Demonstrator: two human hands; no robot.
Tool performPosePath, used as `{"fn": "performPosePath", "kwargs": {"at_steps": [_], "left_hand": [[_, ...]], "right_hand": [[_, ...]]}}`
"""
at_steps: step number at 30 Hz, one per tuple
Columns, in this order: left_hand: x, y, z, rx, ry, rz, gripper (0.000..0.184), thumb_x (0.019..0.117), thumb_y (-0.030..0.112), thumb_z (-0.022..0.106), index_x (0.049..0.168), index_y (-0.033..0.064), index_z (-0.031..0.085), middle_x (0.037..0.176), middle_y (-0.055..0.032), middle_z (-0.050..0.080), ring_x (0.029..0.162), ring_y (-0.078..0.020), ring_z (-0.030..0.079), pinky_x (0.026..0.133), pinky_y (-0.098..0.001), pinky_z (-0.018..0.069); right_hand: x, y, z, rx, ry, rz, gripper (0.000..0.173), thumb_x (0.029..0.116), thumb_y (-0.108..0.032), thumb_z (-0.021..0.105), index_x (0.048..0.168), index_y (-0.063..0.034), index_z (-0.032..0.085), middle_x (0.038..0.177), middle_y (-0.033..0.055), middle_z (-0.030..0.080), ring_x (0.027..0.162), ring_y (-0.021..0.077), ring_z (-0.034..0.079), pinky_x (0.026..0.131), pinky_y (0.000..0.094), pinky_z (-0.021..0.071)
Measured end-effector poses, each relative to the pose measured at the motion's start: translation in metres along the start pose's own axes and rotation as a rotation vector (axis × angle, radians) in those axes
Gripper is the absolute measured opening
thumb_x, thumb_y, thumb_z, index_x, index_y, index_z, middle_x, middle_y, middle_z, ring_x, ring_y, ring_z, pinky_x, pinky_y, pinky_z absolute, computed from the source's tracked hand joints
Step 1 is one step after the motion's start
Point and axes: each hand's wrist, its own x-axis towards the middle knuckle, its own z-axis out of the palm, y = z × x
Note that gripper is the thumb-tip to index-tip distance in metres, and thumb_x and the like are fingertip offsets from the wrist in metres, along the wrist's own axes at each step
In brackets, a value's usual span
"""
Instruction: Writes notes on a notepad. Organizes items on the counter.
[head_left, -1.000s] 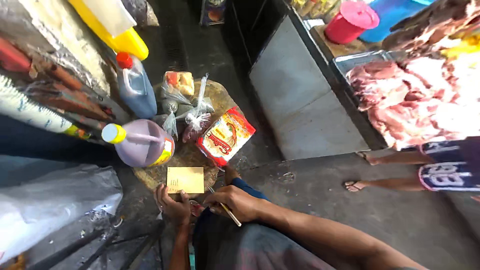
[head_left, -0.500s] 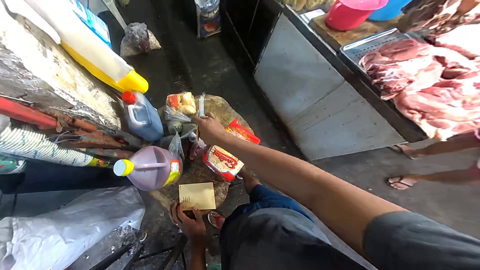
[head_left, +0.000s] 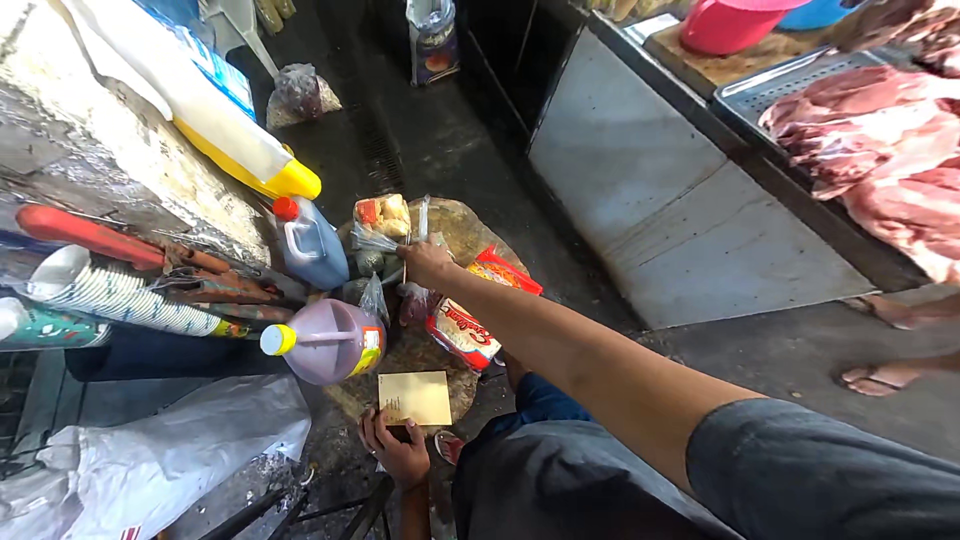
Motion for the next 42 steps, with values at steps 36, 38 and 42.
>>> {"fn": "performPosePath", "kwargs": {"at_steps": [36, 38, 42], "left_hand": [[-0.001, 0.010, -0.012, -0.018, -0.128, -0.153, 0.055, 0.0965, 0.048, 0.055, 0.135, 0.0088, 0.061, 0.152, -0.0162, 0.051, 0.150, -0.0384, 0.036, 0.120, -0.0602, 0.0318], [-0.003, 0.005, -0.010, -0.039, -0.131, -0.142, 0.052, 0.1000, 0.047, 0.050, 0.135, 0.0105, 0.060, 0.155, -0.0143, 0.048, 0.152, -0.0363, 0.031, 0.121, -0.0602, 0.0290], [-0.003, 0.008, -0.014, -0.074, -0.154, -0.187, 0.064, 0.0965, 0.059, 0.051, 0.137, 0.0110, 0.059, 0.155, -0.0112, 0.048, 0.154, -0.0334, 0.028, 0.123, -0.0609, 0.0235]], "right_hand": [[-0.190, -0.026, 0.083, 0.956, 0.038, -0.554, 0.058, 0.1120, -0.043, 0.029, 0.119, -0.0035, 0.071, 0.080, 0.0057, 0.069, 0.063, 0.0141, 0.062, 0.058, 0.0328, 0.0560], [-0.190, -0.018, 0.123, 0.948, -0.059, -0.403, 0.043, 0.1098, -0.026, 0.039, 0.106, -0.0030, 0.075, 0.074, 0.0042, 0.069, 0.062, 0.0126, 0.063, 0.059, 0.0305, 0.0558], [-0.186, -0.014, 0.160, 0.842, -0.117, -0.355, 0.025, 0.1044, -0.021, 0.055, 0.096, -0.0042, 0.071, 0.071, 0.0021, 0.068, 0.057, 0.0099, 0.060, 0.055, 0.0267, 0.0519]]}}
